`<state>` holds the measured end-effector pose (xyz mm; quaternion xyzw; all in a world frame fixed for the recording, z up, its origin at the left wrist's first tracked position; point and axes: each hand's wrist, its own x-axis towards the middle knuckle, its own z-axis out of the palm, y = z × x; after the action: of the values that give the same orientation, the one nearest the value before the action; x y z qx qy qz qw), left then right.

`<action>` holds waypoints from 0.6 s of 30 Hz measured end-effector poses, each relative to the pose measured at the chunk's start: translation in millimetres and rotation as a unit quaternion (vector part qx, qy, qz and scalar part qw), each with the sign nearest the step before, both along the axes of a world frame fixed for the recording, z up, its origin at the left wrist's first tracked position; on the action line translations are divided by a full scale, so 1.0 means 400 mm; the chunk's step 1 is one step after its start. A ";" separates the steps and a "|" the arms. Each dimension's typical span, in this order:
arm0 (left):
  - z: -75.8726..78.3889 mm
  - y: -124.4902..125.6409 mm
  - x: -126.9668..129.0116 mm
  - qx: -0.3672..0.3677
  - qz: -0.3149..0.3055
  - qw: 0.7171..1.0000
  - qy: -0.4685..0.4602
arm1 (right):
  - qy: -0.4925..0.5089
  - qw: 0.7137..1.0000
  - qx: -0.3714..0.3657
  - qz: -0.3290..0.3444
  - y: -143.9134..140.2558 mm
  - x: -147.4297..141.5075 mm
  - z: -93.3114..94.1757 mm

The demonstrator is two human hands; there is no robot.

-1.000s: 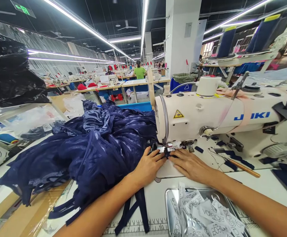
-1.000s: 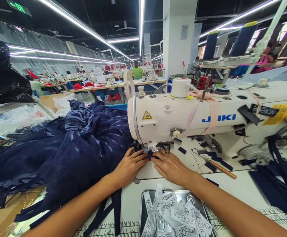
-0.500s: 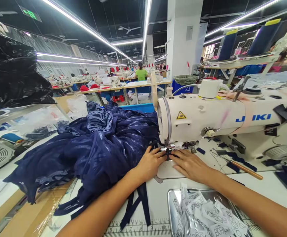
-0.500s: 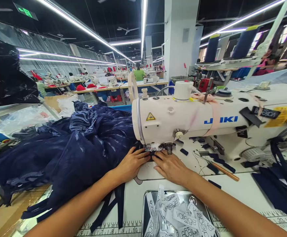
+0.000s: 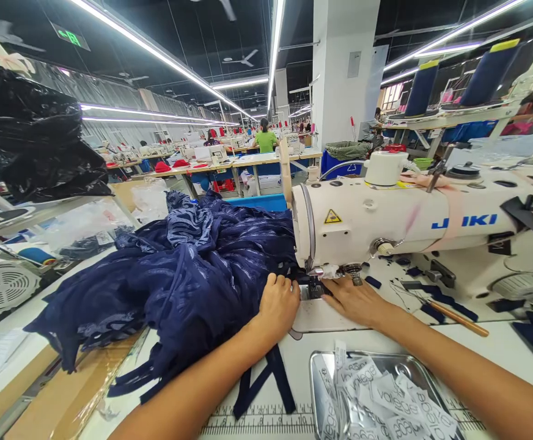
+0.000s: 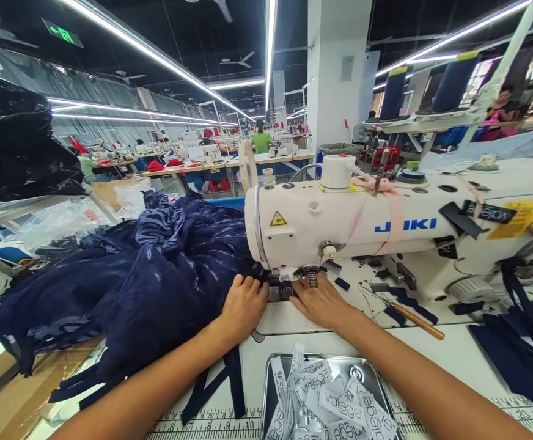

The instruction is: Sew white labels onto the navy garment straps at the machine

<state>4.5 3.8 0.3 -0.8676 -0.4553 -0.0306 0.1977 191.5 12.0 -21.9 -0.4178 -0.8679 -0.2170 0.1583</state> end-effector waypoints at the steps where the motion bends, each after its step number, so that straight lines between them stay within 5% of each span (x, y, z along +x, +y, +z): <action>1: -0.002 -0.001 0.001 0.005 0.014 1.000 -0.001 | -0.014 1.000 0.003 0.001 -0.007 -0.002 0.008; 9: -0.011 0.048 -0.010 0.003 -0.061 0.997 -0.042 | -0.023 0.992 -0.088 0.093 -0.052 0.037 0.025; 18: 0.004 0.052 0.001 -0.015 -0.052 0.998 -0.021 | -0.018 0.990 -0.057 0.130 -0.022 0.044 0.006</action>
<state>5.0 24.5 2.0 -0.8920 -0.4142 -0.0524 0.1734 208.9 3.0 -19.7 -0.3056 -0.9286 -0.1526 0.1453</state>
